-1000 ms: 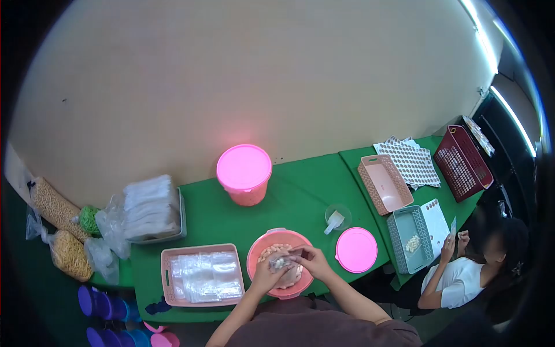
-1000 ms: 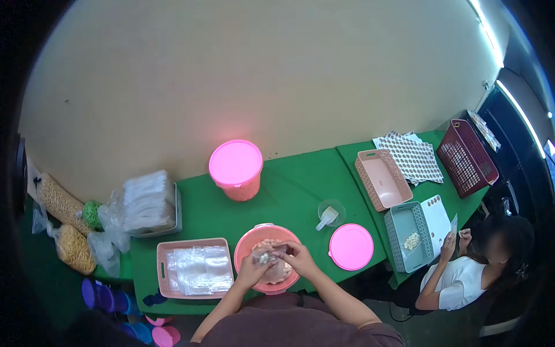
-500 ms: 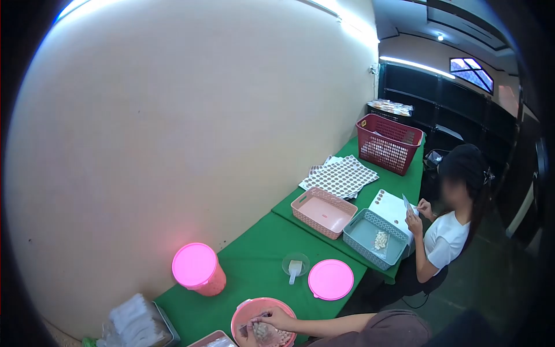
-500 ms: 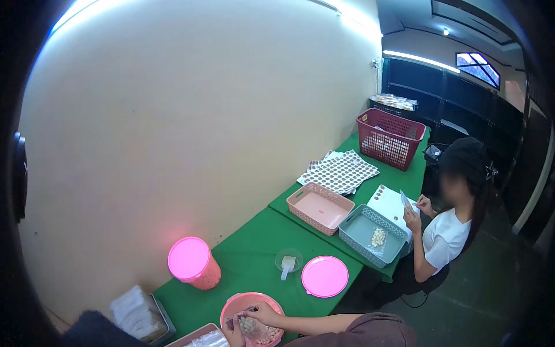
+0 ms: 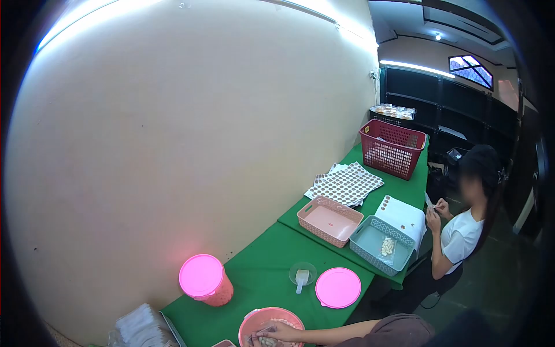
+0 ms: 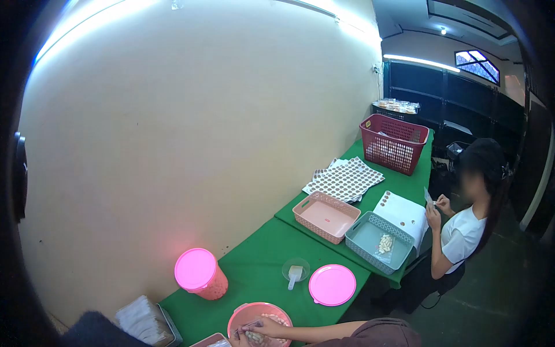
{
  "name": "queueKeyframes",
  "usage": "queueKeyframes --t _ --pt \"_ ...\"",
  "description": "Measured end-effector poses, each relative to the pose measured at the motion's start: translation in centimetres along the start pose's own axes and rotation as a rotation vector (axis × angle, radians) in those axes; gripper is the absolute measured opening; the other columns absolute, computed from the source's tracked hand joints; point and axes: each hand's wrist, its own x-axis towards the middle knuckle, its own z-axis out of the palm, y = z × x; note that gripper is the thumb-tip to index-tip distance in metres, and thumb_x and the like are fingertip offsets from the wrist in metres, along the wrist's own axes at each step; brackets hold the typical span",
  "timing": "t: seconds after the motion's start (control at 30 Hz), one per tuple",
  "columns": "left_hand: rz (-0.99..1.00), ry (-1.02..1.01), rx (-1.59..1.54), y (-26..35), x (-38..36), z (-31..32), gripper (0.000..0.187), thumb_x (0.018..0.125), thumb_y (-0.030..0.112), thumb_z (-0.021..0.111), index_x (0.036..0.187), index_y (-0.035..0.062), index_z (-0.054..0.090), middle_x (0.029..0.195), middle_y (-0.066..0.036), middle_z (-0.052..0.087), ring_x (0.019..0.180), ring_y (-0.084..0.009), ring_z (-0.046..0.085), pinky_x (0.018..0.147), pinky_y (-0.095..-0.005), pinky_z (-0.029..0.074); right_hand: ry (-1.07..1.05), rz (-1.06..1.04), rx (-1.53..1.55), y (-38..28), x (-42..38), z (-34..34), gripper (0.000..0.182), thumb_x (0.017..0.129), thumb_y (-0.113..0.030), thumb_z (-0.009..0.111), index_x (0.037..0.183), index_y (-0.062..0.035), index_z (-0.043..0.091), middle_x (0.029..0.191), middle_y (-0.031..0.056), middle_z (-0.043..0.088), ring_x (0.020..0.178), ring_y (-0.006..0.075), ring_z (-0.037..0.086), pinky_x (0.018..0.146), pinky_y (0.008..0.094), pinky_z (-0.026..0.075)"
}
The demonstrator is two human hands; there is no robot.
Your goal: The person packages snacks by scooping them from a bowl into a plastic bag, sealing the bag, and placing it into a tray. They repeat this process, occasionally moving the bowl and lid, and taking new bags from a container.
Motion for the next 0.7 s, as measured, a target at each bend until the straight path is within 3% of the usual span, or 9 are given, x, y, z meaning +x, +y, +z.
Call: queueKeyframes --t 0.1,0.17,0.27,0.37,0.5,0.57,0.6,0.67,0.7 --pt "-0.017 0.000 -0.008 0.1 -0.1 -0.1 0.039 0.099 0.030 0.050 0.120 -0.0026 0.055 0.115 -0.016 0.059 0.108 -0.0261 0.055 0.093 -0.0353 0.043 -0.103 0.020 -0.063 1.7 0.3 0.2 0.035 0.096 -0.026 0.055 0.117 0.0011 0.062 0.120 0.0127 0.064 0.112 0.0198 0.059 0.097 0.0318 0.044" --pt "-0.025 -0.005 -0.011 0.1 -0.2 -0.1 0.041 0.099 0.031 0.049 0.120 -0.0026 0.055 0.116 -0.016 0.059 0.108 -0.0265 0.055 0.093 -0.0354 0.043 -0.068 -0.090 -0.330 2.7 0.4 0.1 0.038 0.099 -0.029 0.048 0.120 0.0007 0.061 0.122 0.0119 0.063 0.114 0.0199 0.057 0.098 0.0320 0.044" --pt "-0.038 -0.014 -0.020 0.4 -0.2 -0.3 0.043 0.099 0.033 0.049 0.121 -0.0026 0.054 0.117 -0.016 0.058 0.108 -0.0272 0.055 0.094 -0.0357 0.042 -0.059 -0.085 -0.118 3.2 0.4 0.4 0.041 0.101 -0.032 0.044 0.121 0.0005 0.059 0.120 0.0121 0.064 0.114 0.0208 0.057 0.100 0.0324 0.042" --pt "-0.046 -0.021 -0.033 0.6 -0.3 -0.5 0.045 0.099 0.035 0.048 0.122 -0.0026 0.053 0.118 -0.017 0.058 0.109 -0.0279 0.054 0.094 -0.0359 0.042 -0.108 0.001 0.045 -1.2 -0.3 0.5 0.043 0.101 -0.033 0.043 0.124 0.0003 0.057 0.119 0.0122 0.064 0.114 0.0218 0.057 0.100 0.0323 0.042" --pt "-0.037 -0.026 -0.047 1.1 -0.5 -0.5 0.047 0.099 0.038 0.047 0.123 -0.0026 0.052 0.119 -0.017 0.057 0.109 -0.0288 0.054 0.095 -0.0362 0.042 -0.174 0.066 -0.084 0.6 0.2 -0.5 0.043 0.102 -0.034 0.040 0.126 -0.0006 0.055 0.122 0.0130 0.062 0.116 0.0237 0.056 0.102 0.0331 0.040" --pt "-0.008 -0.023 -0.047 2.7 -0.3 -0.1 0.047 0.099 0.036 0.049 0.126 -0.0018 0.050 0.123 -0.017 0.055 0.111 -0.0282 0.053 0.096 -0.0358 0.041 0.035 0.012 0.017 0.4 -0.2 -0.4 0.043 0.103 -0.032 0.039 0.130 -0.0012 0.053 0.126 0.0152 0.058 0.118 0.0244 0.053 0.104 0.0347 0.038" --pt "0.017 -0.017 -0.039 3.4 -0.2 0.0 0.046 0.099 0.034 0.050 0.129 -0.0010 0.047 0.126 -0.016 0.053 0.113 -0.0273 0.053 0.096 -0.0353 0.041 0.037 0.011 0.016 0.2 -0.1 -0.6 0.043 0.103 -0.032 0.039 0.130 -0.0012 0.053 0.126 0.0152 0.058 0.118 0.0244 0.053 0.104 0.0347 0.038" --pt "0.063 -0.006 -0.023 3.9 -0.5 0.2 0.048 0.098 0.030 0.054 0.135 0.0007 0.042 0.132 -0.015 0.050 0.117 -0.0257 0.051 0.098 -0.0344 0.041 0.203 -0.221 -0.298 0.1 0.0 -1.2 0.043 0.102 -0.028 0.038 0.136 -0.0036 0.047 0.129 0.0184 0.052 0.123 0.0277 0.047 0.107 0.0366 0.034" --pt "0.061 -0.011 -0.023 3.7 -0.5 0.3 0.048 0.098 0.030 0.054 0.135 0.0007 0.042 0.132 -0.015 0.050 0.117 -0.0257 0.051 0.098 -0.0344 0.041 0.208 -0.218 -0.299 0.8 -0.1 -1.0 0.043 0.102 -0.028 0.038 0.136 -0.0036 0.047 0.129 0.0184 0.052 0.123 0.0277 0.047 0.107 0.0366 0.034"
